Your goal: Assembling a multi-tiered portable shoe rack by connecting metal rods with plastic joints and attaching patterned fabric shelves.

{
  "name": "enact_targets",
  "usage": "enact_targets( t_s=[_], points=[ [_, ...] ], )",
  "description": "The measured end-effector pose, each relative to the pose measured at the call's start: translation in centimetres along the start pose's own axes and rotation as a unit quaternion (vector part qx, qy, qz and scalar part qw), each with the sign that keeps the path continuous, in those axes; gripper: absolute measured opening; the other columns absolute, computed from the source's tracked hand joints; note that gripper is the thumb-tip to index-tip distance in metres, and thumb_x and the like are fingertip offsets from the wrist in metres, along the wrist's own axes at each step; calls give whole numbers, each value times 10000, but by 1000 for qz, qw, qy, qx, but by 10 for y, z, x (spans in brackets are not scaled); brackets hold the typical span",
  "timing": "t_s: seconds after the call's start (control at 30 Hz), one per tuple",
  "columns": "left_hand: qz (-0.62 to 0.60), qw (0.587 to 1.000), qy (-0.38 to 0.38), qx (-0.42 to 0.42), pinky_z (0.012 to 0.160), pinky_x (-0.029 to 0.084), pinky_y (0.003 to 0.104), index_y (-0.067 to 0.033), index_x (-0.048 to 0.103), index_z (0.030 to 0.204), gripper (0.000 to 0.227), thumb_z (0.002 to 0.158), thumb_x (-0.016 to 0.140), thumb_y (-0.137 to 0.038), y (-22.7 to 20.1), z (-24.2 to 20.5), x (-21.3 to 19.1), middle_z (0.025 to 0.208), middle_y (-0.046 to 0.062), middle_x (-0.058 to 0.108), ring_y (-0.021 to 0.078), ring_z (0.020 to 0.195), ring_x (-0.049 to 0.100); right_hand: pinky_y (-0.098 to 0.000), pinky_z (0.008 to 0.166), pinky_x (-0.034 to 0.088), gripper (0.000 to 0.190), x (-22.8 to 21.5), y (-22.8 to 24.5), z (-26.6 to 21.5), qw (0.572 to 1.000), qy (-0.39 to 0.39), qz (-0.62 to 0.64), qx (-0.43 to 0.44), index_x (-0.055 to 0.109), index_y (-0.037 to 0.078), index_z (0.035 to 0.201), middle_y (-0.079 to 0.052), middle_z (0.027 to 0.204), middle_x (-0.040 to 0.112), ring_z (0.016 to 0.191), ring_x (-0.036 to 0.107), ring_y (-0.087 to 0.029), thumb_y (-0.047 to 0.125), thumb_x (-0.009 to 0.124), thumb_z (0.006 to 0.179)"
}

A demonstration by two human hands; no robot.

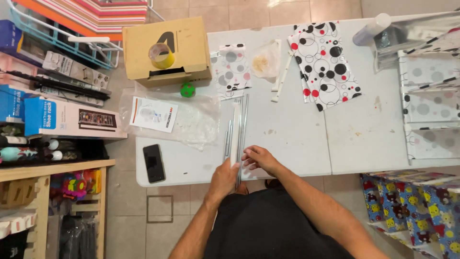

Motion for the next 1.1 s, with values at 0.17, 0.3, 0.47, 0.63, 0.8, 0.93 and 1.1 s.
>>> enact_targets(
  t_s=[0.17,0.3,0.47,0.63,0.8,0.93,1.1],
  points=[
    [107,989,85,48,956,514,598,-30,573,1189,431,968,624,-396,-49,29,54,1149,281,679,500,1120,650,-295,524,588,426,-61,-14,10,998,-18,56,-28,612,-57,1274,-231,1069,686,706,692,-219,285,603,1020],
    [133,987,69,65,918,537,564,-26,592,1249,378,980,574,-291,-45,52,91,1096,234,671,466,1082,667,-270,419,507,424,-105,1,15,997,1,71,-31,604,-62,1240,-205,983,664,589,636,-193,255,668,966],
    [129,990,49,28,957,544,529,-45,457,1457,619,947,648,-339,-57,59,124,1285,201,590,408,1186,632,-268,395,454,324,-148,4,46,997,50,34,-41,611,-78,1128,-161,664,637,491,598,-210,109,726,891],
    [44,991,-8,-124,1012,485,455,-162,376,1539,673,941,587,-386,-54,48,142,1515,8,468,200,1287,571,-319,541,479,206,-202,42,104,985,-154,-54,46,607,72,1138,-83,934,661,677,592,-162,127,596,940],
    [41,979,32,-196,1011,497,427,-221,445,1501,616,945,518,-476,-35,3,150,1480,8,531,213,1294,570,-365,723,539,446,-227,107,138,979,-174,-104,28,467,49,1444,-122,1242,632,910,628,-216,210,524,1032],
    [47,966,46,-250,985,520,384,-238,538,1423,554,929,543,-486,-24,-20,163,1380,10,641,212,1176,681,-320,643,586,485,-245,96,176,977,-195,-77,-40,462,85,1424,-80,1164,658,841,657,-187,172,563,957],
    [76,972,92,-204,996,508,365,-258,565,1417,536,926,540,-471,-20,-15,179,1345,-18,655,170,1179,662,-287,524,537,260,-247,2,161,983,-169,-47,-55,632,76,1177,-81,901,702,680,656,-145,132,574,929]
  ],
)
Point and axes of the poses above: each hand's wrist, its own z-axis towards the middle knuckle, its own x-axis out of the palm, y = z × x, the point moved 2 cm from there along z, towards the middle knuckle
